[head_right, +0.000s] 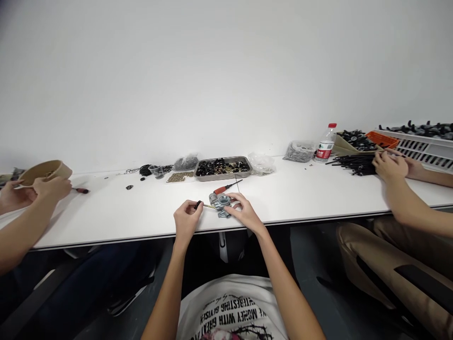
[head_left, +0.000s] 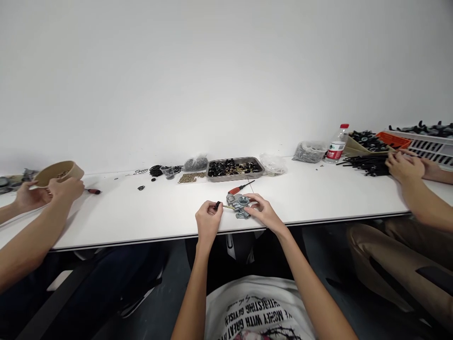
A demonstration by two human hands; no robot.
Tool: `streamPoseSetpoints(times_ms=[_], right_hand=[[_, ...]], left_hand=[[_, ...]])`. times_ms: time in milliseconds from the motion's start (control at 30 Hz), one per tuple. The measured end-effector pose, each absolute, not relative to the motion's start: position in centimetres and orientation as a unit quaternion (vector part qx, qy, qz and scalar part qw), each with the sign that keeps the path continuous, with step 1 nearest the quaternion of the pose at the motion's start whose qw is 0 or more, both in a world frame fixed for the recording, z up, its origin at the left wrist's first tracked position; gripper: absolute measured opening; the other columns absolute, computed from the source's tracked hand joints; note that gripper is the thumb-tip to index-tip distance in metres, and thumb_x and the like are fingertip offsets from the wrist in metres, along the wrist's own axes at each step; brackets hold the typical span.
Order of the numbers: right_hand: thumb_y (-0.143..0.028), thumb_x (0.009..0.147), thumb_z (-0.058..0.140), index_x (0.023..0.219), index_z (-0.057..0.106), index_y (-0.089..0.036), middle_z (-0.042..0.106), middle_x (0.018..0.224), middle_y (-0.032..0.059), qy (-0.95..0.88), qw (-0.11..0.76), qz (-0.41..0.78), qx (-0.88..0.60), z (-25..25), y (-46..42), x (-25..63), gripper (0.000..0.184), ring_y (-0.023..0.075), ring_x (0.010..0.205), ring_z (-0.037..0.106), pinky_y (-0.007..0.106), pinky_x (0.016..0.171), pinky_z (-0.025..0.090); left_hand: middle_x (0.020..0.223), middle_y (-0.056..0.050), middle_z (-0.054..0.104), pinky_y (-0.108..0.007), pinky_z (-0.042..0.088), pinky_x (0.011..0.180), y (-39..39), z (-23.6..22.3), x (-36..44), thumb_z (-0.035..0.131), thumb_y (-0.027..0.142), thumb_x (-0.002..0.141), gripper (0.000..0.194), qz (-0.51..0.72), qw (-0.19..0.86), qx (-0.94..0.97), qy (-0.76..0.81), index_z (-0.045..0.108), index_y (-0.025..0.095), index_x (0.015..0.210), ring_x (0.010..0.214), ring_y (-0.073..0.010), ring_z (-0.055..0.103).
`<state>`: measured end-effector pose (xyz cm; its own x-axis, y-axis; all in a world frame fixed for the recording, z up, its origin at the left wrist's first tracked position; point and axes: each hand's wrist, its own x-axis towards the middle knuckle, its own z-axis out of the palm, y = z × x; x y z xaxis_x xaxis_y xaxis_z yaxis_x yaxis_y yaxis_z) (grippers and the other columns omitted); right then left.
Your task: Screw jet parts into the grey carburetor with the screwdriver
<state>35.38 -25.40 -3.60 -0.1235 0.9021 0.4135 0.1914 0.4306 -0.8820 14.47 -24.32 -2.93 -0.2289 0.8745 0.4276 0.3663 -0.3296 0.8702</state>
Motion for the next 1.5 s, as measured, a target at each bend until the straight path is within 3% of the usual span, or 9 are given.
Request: streamPoseSetpoints(times_ms=[467, 733, 1000, 1267, 1500], right_hand=[[-0.040, 0.081, 0.075, 0.117, 0.067, -0.023, 0.057, 0.123, 0.0058, -0.687, 0.522, 0.330, -0.382, -4.2, -25.2, 35.9, 0.040, 0.0149, 0.097, 0.058, 0.027, 0.078, 0.048], [-0.042, 0.077, 0.079, 0.114, 0.068, -0.025, 0.056, 0.119, 0.0061, -0.690, 0.518, 0.328, -0.385, -4.2, -25.3, 35.9, 0.042, 0.0143, 0.089, 0.058, 0.027, 0.074, 0.048], [-0.041, 0.077, 0.079, 0.114, 0.069, -0.024, 0.056, 0.118, 0.0058, -0.690, 0.522, 0.325, -0.382, -4.1, -25.3, 35.9, 0.042, 0.0138, 0.089, 0.058, 0.027, 0.075, 0.048], [-0.041, 0.077, 0.079, 0.114, 0.069, -0.024, 0.056, 0.117, 0.0054, -0.691, 0.521, 0.327, -0.378, -4.1, -25.3, 35.9, 0.041, 0.0138, 0.090, 0.058, 0.027, 0.076, 0.049], [-0.040, 0.077, 0.079, 0.114, 0.068, -0.025, 0.056, 0.118, 0.0052, -0.689, 0.524, 0.329, -0.378, -4.2, -25.3, 36.0, 0.041, 0.0135, 0.089, 0.058, 0.028, 0.076, 0.049]], left_hand=[[0.061, 0.003, 0.053, -0.025, 0.040, 0.057, -25.5, -3.4, 14.8, 0.070, 0.045, 0.072, 0.029, 0.620, 0.219, 0.515, 0.550, 0.062, 0.017, 0.073, 0.053, -0.0093, 0.045], [0.074, 0.000, 0.055, -0.028, 0.042, 0.074, -26.6, -4.6, 14.7, 0.071, 0.038, 0.074, 0.022, 0.668, 0.152, 0.508, 0.523, 0.067, 0.016, 0.078, 0.069, -0.0116, 0.047], [0.062, 0.006, 0.041, -0.023, 0.033, 0.057, -27.0, -4.5, 14.7, 0.076, 0.039, 0.068, 0.031, 0.673, 0.292, 0.461, 0.499, 0.069, 0.013, 0.085, 0.057, -0.0070, 0.037], [0.076, -0.003, 0.066, -0.023, 0.048, 0.065, -27.3, -4.5, 14.7, 0.076, 0.034, 0.067, 0.035, 0.665, 0.324, 0.460, 0.490, 0.067, 0.012, 0.093, 0.069, -0.0114, 0.060], [0.087, -0.009, 0.073, -0.028, 0.057, 0.077, -27.4, -4.6, 14.5, 0.078, 0.027, 0.066, 0.034, 0.664, 0.380, 0.456, 0.454, 0.062, 0.013, 0.092, 0.081, -0.0169, 0.071]])
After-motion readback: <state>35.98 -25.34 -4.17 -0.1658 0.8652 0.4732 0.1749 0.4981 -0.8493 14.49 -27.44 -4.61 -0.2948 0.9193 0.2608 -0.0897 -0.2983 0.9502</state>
